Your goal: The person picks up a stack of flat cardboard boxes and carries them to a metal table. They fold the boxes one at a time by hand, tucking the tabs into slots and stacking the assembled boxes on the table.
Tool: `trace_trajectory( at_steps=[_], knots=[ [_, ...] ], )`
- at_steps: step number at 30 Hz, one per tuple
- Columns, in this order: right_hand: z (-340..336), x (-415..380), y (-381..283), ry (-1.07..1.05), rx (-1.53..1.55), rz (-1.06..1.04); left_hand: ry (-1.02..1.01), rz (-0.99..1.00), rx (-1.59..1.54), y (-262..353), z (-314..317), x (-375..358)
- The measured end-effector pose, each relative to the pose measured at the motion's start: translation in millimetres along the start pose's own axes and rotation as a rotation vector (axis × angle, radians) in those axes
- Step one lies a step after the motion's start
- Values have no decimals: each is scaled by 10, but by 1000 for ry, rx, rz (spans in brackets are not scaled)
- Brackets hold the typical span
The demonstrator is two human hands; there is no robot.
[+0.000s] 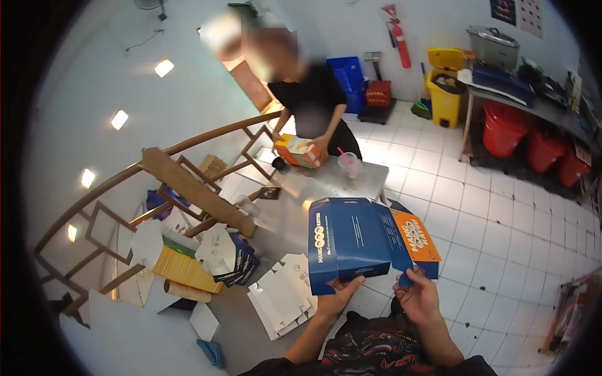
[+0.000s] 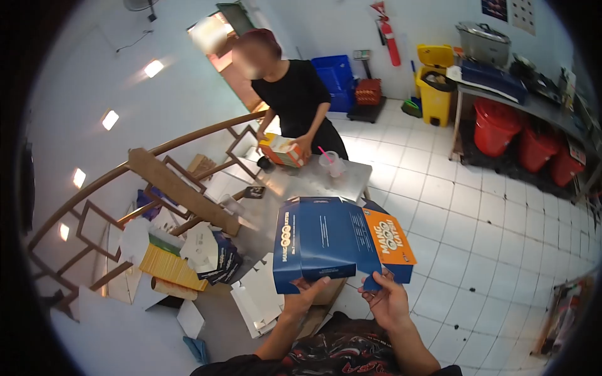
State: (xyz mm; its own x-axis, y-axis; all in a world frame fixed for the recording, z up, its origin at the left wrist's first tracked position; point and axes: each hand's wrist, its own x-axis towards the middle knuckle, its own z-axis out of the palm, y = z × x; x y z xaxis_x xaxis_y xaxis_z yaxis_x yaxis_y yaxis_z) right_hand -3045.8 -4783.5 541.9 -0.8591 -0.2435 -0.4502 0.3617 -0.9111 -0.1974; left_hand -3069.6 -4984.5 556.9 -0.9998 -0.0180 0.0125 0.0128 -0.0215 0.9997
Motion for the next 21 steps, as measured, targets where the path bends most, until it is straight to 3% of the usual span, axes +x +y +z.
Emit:
trace_trajectory(
  at_steps=[2,3,4,6,10,11,13,17,19,21],
  knots=[
    [12,108,268,93,-268,-462,24,89,-50,-7,-63,-20],
    [-18,158,366,137,-514,-579,-2,72,-111,-78,-128,-33],
    [-36,185,393,124,-522,-576,-32,54,-171,-123,-175,-49],
    [12,184,424,-24,-875,-567,-3,92,-175,-122,-208,-103],
    [-4,330,568,-44,-1155,-804,73,75,-180,-182,-285,-196],
    [67,337,597,-50,-1163,-815,119,40,-236,-197,-264,-225],
    [218,320,677,-5,-894,-799,126,65,-230,-170,-265,-230],
    [250,356,817,-21,-843,-750,154,63,-265,-251,-289,-281],
    [247,336,878,39,-788,-567,173,43,-301,-238,-290,-313],
    [256,350,974,40,-760,-526,103,57,-171,-271,-320,-350]
  ],
)
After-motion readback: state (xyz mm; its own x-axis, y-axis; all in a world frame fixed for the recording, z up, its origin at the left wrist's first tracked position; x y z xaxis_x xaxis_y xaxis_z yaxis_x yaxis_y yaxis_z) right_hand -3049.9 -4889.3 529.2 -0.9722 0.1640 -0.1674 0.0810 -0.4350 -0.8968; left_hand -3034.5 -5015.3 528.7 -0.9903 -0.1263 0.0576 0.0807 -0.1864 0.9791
